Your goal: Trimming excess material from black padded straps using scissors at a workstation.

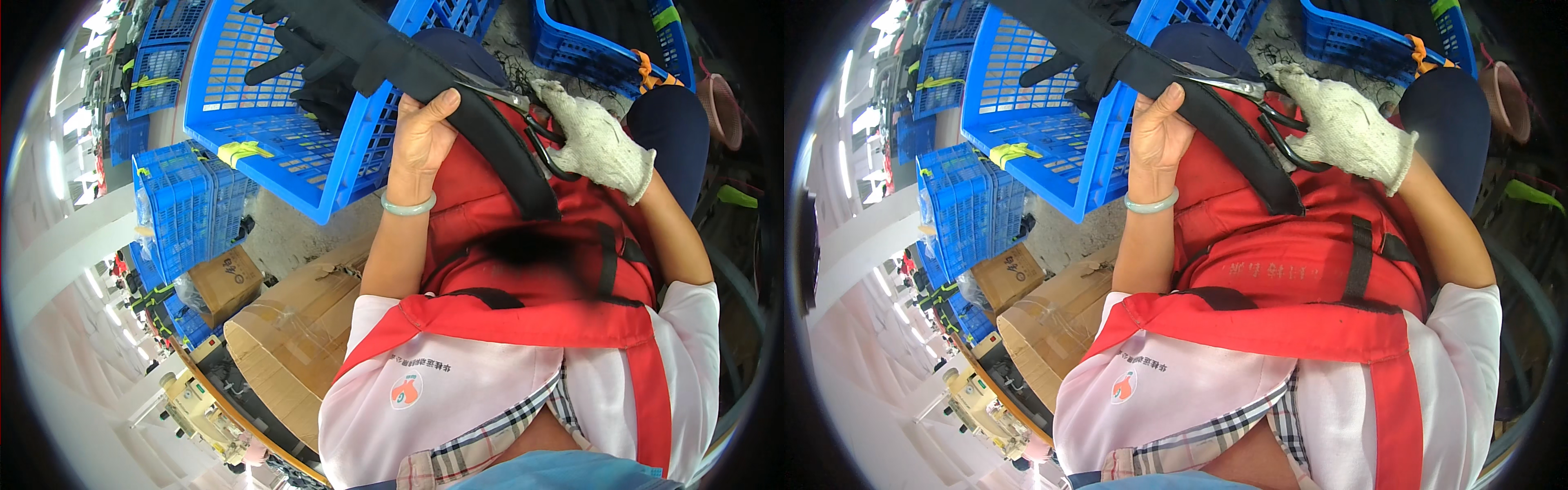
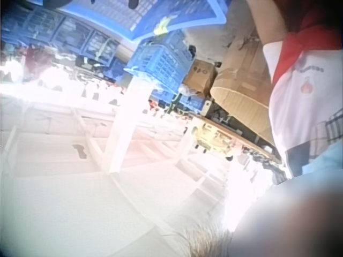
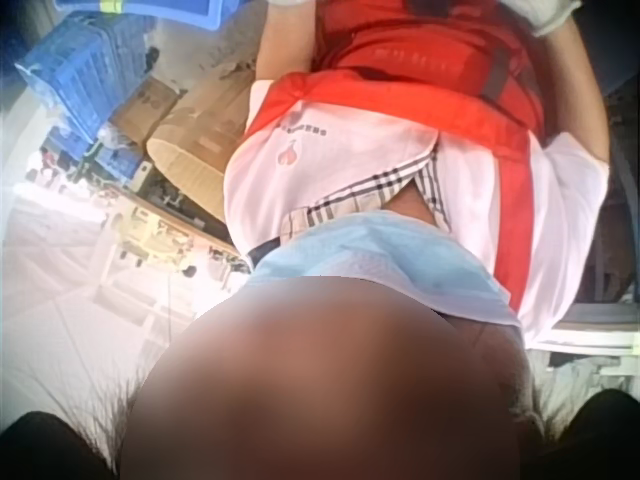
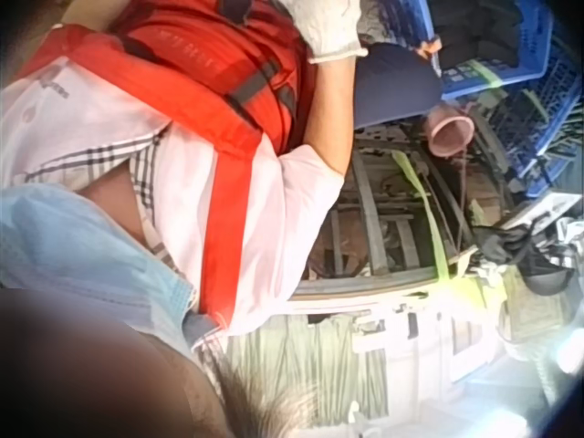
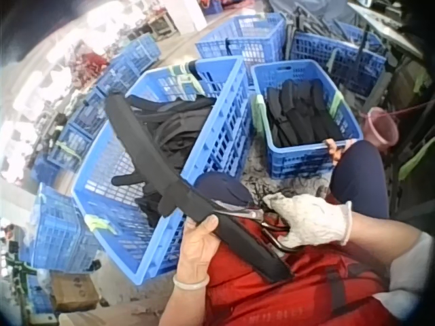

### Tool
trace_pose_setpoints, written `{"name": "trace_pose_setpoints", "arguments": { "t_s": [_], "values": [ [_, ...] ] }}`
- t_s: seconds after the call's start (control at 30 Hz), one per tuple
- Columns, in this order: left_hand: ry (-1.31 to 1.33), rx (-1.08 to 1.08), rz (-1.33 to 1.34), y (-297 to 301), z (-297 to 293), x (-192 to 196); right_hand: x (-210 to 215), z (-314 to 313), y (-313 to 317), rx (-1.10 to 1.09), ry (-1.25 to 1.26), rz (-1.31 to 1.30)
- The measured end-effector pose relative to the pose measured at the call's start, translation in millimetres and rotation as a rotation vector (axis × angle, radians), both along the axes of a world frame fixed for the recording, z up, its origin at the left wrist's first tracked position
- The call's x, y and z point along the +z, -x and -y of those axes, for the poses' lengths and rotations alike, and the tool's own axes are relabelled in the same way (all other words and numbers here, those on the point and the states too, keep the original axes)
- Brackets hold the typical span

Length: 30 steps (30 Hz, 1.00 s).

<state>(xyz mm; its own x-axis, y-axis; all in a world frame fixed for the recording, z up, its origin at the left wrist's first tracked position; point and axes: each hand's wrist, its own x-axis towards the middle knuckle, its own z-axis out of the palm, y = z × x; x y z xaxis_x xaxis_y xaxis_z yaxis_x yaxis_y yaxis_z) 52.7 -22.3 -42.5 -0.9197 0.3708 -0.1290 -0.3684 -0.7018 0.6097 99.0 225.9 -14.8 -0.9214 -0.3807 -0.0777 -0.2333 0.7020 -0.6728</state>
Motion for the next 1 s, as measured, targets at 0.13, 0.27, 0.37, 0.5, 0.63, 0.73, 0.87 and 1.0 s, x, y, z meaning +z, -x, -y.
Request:
{"name": "trace_pose_setpoints", "arguments": {
  "t_s": [0.13,0.27,0.37,0.5,0.63,0.73,0.87,1.0],
  "values": [
    [0.048,0.02,-0.076,-4,-9,-2,-10,13,2,-0.046,0.032,-0.07],
    [0.039,0.03,-0.054,-4,-8,-5,-25,10,2,-0.044,0.107,-0.057],
    [0.02,0.02,-0.049,-3,-4,-5,-13,2,4,0.003,0.067,-0.055],
    [-0.028,0.006,-0.046,-1,-4,-3,0,-8,2,0.068,-0.037,-0.044],
    [0.03,0.029,-0.062,-3,-8,-4,-9,0,-2,0.0,-0.03,-0.101],
    [0.024,0.028,-0.065,-3,-6,-5,-13,8,0,-0.023,0.002,0.0],
    [0.001,0.017,-0.03,-3,-6,-6,-16,5,0,-0.015,0.032,-0.018],
    [0.008,0.02,-0.014,-1,-3,-8,9,-4,10,0.086,-0.035,-0.037]
  ]
}}
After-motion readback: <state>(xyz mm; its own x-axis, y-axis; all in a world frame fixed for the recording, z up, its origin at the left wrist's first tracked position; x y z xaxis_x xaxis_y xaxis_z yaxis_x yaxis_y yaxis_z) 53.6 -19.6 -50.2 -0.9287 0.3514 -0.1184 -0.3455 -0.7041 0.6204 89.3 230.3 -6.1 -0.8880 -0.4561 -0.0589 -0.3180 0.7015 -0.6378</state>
